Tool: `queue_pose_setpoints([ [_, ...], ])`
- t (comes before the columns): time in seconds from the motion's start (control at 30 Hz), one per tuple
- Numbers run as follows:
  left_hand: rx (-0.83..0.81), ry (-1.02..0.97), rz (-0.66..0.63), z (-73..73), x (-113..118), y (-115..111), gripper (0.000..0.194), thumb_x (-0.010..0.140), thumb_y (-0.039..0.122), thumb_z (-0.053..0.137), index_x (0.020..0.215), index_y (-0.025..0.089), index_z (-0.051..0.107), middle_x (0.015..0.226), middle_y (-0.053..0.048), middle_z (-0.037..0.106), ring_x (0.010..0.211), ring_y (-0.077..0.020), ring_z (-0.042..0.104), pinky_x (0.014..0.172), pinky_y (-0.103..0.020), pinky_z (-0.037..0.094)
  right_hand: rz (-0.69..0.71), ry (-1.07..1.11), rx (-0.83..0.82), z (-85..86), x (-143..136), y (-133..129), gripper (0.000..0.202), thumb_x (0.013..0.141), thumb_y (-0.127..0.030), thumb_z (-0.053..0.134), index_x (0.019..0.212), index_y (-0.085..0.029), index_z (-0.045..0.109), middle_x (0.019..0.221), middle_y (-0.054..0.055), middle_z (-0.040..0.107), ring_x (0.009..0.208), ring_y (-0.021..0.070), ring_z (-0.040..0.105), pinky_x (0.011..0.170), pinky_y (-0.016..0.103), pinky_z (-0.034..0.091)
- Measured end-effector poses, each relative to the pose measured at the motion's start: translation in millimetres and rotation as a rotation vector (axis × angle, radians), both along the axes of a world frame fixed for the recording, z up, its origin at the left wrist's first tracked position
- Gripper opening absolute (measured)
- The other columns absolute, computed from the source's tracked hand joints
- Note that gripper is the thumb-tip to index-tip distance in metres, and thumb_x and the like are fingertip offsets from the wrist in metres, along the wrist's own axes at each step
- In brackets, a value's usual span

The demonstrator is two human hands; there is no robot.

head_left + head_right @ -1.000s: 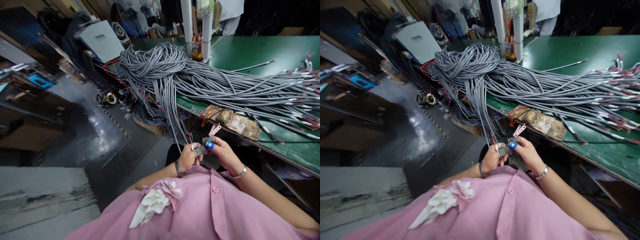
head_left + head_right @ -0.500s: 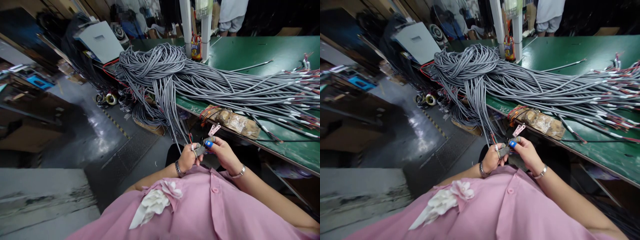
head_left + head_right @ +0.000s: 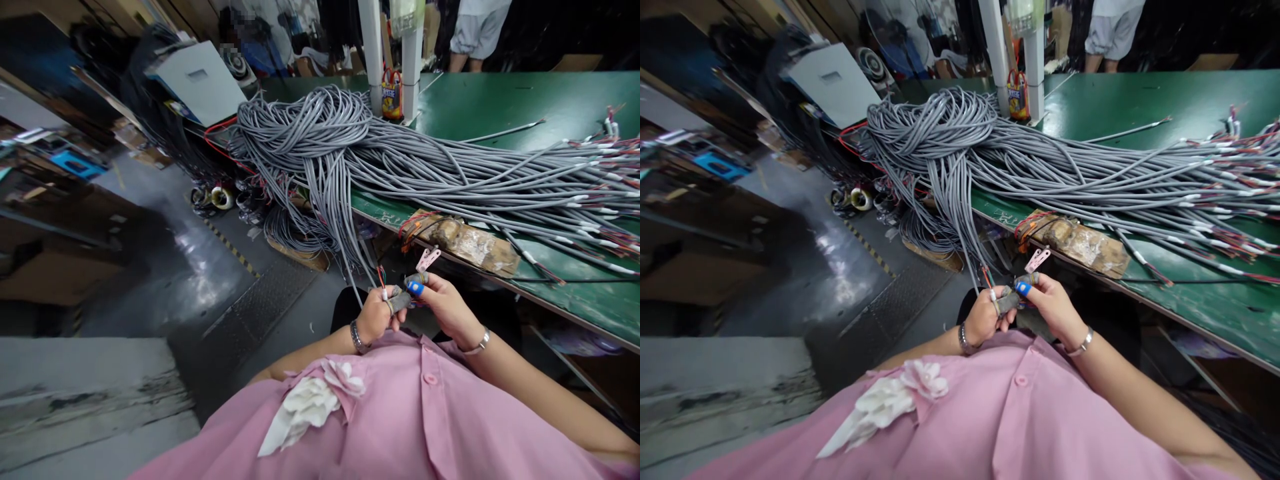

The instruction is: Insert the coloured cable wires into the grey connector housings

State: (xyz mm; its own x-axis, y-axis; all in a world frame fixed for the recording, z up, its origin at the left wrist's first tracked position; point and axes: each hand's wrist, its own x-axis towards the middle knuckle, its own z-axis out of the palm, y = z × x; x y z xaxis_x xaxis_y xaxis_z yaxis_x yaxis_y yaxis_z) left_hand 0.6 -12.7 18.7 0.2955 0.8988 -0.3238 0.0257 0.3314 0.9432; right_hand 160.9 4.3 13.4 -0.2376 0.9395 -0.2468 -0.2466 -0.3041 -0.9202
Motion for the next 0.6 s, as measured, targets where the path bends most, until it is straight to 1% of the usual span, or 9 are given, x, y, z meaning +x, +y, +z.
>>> queue_pose_setpoints([
  [0.13, -0.011, -0.029, 0.003, -0.6, 0.2, 0.5, 0.044, 0.078, 0.053, 0.059, 0.058, 0.014, 0.053, 0.046, 0.001, 0.052, 0.032, -0.0064, 0.044, 0.034, -0.020, 0.022, 0.012, -0.029, 0.042, 1.3, 0.3, -0.2, 0.023, 0.071, -0.037, 0.074, 0.080, -0.017, 0.065, 0.073, 0.000, 0.064, 0.065, 0.0124, 0.054, 0.064, 0.027, 0.042],
  [0.33, -0.002, -0.016, 0.040, -4.0, 0.4, 0.3, 0.044, 0.078, 0.053, 0.059, 0.060, 0.014, 0.054, 0.047, 0.000, 0.054, 0.032, -0.0061, 0.044, 0.033, -0.019, 0.023, -0.074, -0.082, 0.056, -1.1, -3.2, -1.0, 0.021, 0.071, -0.036, 0.073, 0.075, -0.018, 0.063, 0.070, -0.001, 0.062, 0.063, 0.0124, 0.051, 0.061, 0.027, 0.040],
  [0.4, 0.013, -0.023, 0.058, -4.4, 0.4, 0.2, 0.043, 0.078, 0.052, 0.059, 0.061, 0.013, 0.055, 0.048, 0.000, 0.055, 0.032, -0.0061, 0.044, 0.033, -0.019, 0.022, -0.077, -0.089, 0.049, -1.2, -3.3, -1.8, 0.021, 0.073, -0.037, 0.072, 0.075, -0.018, 0.062, 0.070, 0.000, 0.061, 0.062, 0.0125, 0.051, 0.060, 0.026, 0.038],
  [0.53, 0.000, -0.077, 0.081, -3.6, -1.4, 1.1, 0.040, 0.076, 0.050, 0.062, 0.061, 0.014, 0.053, 0.046, 0.001, 0.053, 0.030, -0.0056, 0.042, 0.033, -0.019, 0.022, -0.081, 0.017, 0.036, -4.0, 3.2, -2.4, 0.025, 0.078, -0.042, 0.067, 0.074, -0.019, 0.060, 0.067, -0.001, 0.055, 0.059, 0.0112, 0.047, 0.058, 0.025, 0.038],
  [0.6, -0.033, -0.105, 0.086, -1.9, -3.3, 2.6, 0.038, 0.074, 0.049, 0.063, 0.063, 0.014, 0.054, 0.047, 0.002, 0.053, 0.030, -0.0056, 0.041, 0.032, -0.019, 0.022, -0.115, 0.093, -0.001, -8.2, 9.3, -0.9, 0.028, 0.080, -0.046, 0.064, 0.074, -0.019, 0.061, 0.067, 0.000, 0.054, 0.058, 0.0112, 0.045, 0.058, 0.026, 0.040],
])
